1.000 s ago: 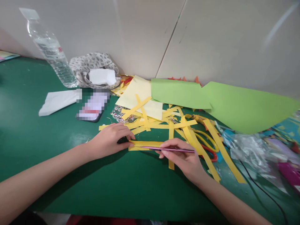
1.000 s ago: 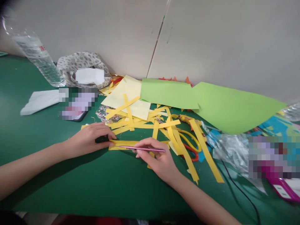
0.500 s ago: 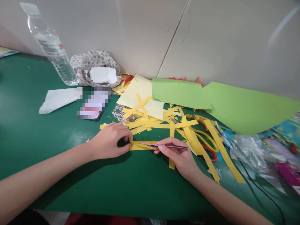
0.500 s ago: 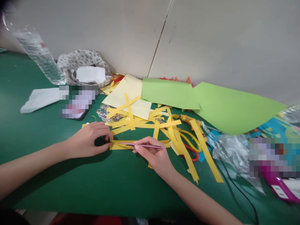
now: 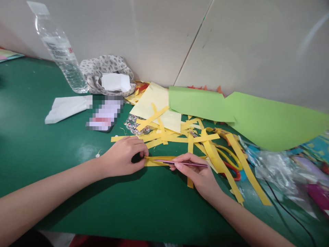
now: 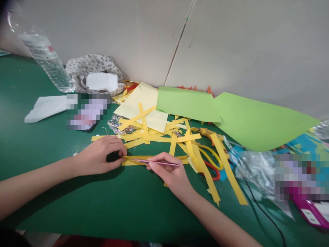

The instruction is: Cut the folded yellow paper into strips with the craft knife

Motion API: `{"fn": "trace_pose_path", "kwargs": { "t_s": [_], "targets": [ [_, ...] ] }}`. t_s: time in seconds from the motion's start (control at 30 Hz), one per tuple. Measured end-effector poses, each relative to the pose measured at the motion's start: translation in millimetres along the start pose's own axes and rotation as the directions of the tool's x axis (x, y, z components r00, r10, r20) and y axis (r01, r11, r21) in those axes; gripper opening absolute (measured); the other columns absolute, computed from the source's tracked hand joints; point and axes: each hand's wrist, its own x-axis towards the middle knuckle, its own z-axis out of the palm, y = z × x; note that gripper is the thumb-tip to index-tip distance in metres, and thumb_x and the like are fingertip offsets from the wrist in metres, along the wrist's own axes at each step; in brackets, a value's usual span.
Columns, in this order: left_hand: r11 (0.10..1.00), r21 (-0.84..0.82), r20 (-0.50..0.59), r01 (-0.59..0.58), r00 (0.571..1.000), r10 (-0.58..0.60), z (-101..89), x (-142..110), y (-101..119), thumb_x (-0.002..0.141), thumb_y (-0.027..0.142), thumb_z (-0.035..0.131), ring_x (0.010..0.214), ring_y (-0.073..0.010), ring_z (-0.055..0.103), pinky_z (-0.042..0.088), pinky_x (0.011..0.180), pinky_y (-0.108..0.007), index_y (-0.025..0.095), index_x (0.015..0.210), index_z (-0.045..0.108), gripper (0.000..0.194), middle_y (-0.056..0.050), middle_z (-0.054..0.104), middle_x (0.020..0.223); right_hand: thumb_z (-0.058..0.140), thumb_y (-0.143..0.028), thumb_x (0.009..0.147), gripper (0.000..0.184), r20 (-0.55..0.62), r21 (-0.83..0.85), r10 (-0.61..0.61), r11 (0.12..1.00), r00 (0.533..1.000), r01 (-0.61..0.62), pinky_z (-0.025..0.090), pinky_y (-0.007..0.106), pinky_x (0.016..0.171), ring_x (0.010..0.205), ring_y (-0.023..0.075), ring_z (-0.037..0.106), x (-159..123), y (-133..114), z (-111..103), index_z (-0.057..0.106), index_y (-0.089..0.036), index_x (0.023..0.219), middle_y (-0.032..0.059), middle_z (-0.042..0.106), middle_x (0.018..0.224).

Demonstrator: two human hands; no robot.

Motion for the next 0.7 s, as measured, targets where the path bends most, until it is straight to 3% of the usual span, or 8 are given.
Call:
{"fn": "trace_pose_path", "kwargs": {
  "t_s": [0.37, 0.7],
  "targets": [
    [0.998, -0.055, 0.045, 0.042, 0.998, -0.040, -2.4, 0, -1, 0.082, 0.020, 0.052, 0.074, -0.0147, 0.056, 0.044, 0.072, -0.031, 0.018, 0.078, 0.061, 0.010, 0.000, 0.065, 0.078, 0.070, -0.030, 0.079, 0.007, -0.019, -0.026, 0.022, 0.999, 1.000, -0.023, 0.056, 0.027, 0.071, 0.073, 0.0152, 0.070, -2, -2, -1, 0.070, -0.023, 0.079, 0.0010, 0.073, 0.075],
    [0.996, -0.054, 0.060, 0.072, 0.996, -0.068, -2.1, 2, 0, 0.082, 0.024, 0.052, 0.073, -0.0148, 0.056, 0.044, 0.073, -0.031, 0.019, 0.078, 0.061, 0.011, 0.000, 0.064, 0.077, 0.072, -0.031, 0.077, 0.009, -0.125, 0.055, -0.075, 0.995, 0.989, 0.083, 0.054, 0.028, 0.063, 0.065, 0.0150, 0.066, 0, 11, -13, 0.071, -0.022, 0.076, 0.0007, 0.069, 0.069]
  ]
}}
